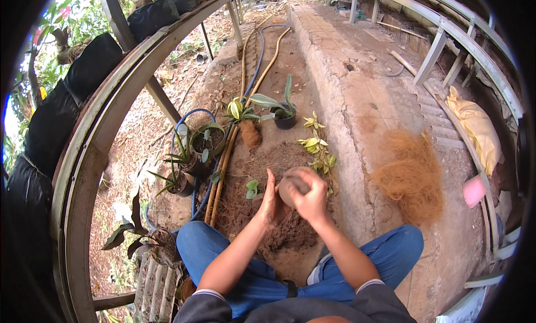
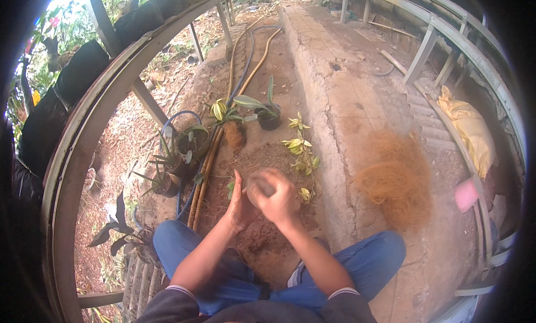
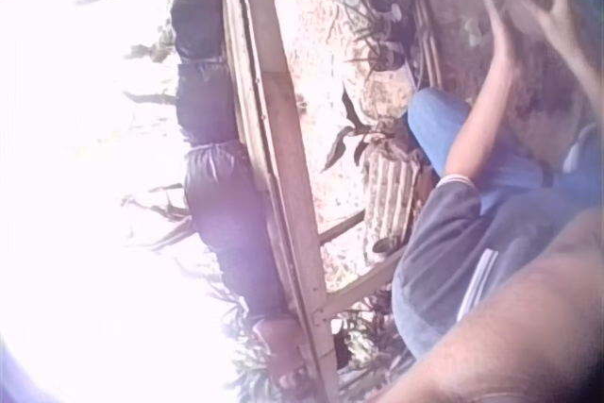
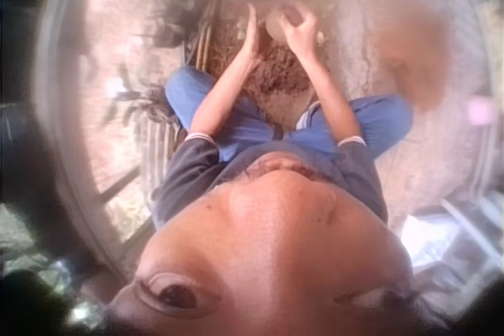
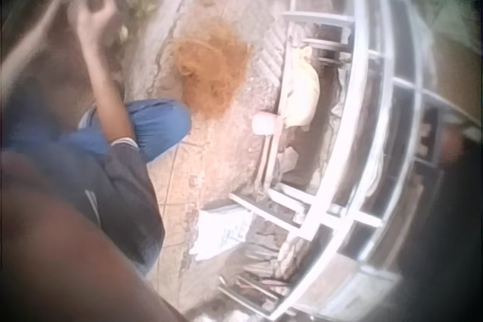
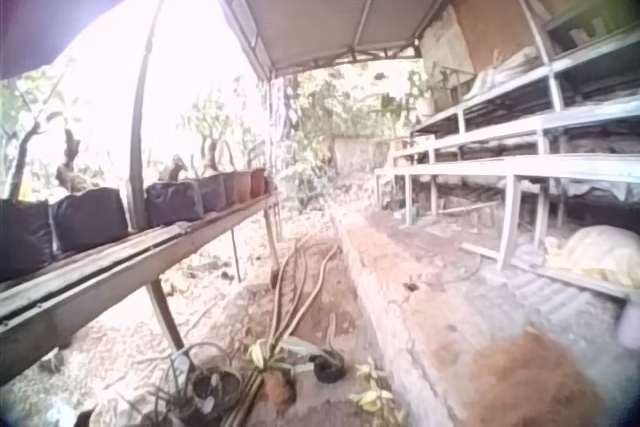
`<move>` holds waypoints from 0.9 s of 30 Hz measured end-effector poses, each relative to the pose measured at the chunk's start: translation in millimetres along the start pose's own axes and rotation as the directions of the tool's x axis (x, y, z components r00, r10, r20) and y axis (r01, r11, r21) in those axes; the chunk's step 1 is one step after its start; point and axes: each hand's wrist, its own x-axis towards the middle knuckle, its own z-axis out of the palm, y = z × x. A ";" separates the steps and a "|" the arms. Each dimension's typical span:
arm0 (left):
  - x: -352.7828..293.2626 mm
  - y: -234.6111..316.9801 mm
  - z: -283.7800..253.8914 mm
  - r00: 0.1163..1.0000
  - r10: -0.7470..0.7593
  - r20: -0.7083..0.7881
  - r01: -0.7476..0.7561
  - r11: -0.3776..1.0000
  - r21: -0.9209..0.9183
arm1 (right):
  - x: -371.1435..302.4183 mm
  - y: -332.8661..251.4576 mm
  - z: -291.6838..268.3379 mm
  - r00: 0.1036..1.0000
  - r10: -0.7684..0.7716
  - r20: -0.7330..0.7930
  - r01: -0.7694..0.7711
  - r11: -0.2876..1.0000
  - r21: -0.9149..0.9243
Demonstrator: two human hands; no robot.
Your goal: The person sits cross-legged on the ground and shapes a lump of clay into a smooth, round ball using both hands. They repeatedly roll and press the clay between their palms to refine its spherical shape. The person briefly picks up a leaf to wipe the surface of the clay ball before continuing to shape it.
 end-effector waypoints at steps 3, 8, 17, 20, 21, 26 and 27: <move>0.5 2.3 8.5 0.998 0.065 -0.001 -0.065 0.991 -0.121 | -1.2 -10.8 0.0 0.949 0.304 -0.086 -0.236 0.864 0.446; 4.6 -15.1 2.9 0.999 0.024 0.046 -0.006 0.934 -0.358 | 12.3 -42.8 -17.0 0.947 -0.320 0.003 0.314 0.928 -0.202; -4.3 5.7 11.9 0.994 0.077 -0.084 -0.081 0.996 -0.045 | -2.7 -23.8 1.9 0.937 0.330 -0.113 -0.177 0.729 0.661; -6.7 3.0 2.4 0.995 0.085 -0.043 -0.095 0.920 -0.381 | 7.8 -27.3 -15.0 0.984 -0.177 -0.034 0.180 0.979 0.098; -7.3 4.3 5.2 0.994 0.104 0.011 -0.088 0.886 -0.455 | 10.4 -25.4 -21.0 0.927 -0.361 0.104 0.375 0.906 -0.199; -5.5 4.6 26.7 0.989 0.082 -0.126 -0.075 0.995 0.061 | -3.0 -4.6 -3.0 0.998 0.039 -0.048 -0.038 0.999 0.021; 0.0 4.4 5.4 0.991 0.120 -0.052 -0.124 0.989 -0.075 | -2.6 -5.7 -0.8 0.959 0.285 0.005 -0.277 0.929 0.245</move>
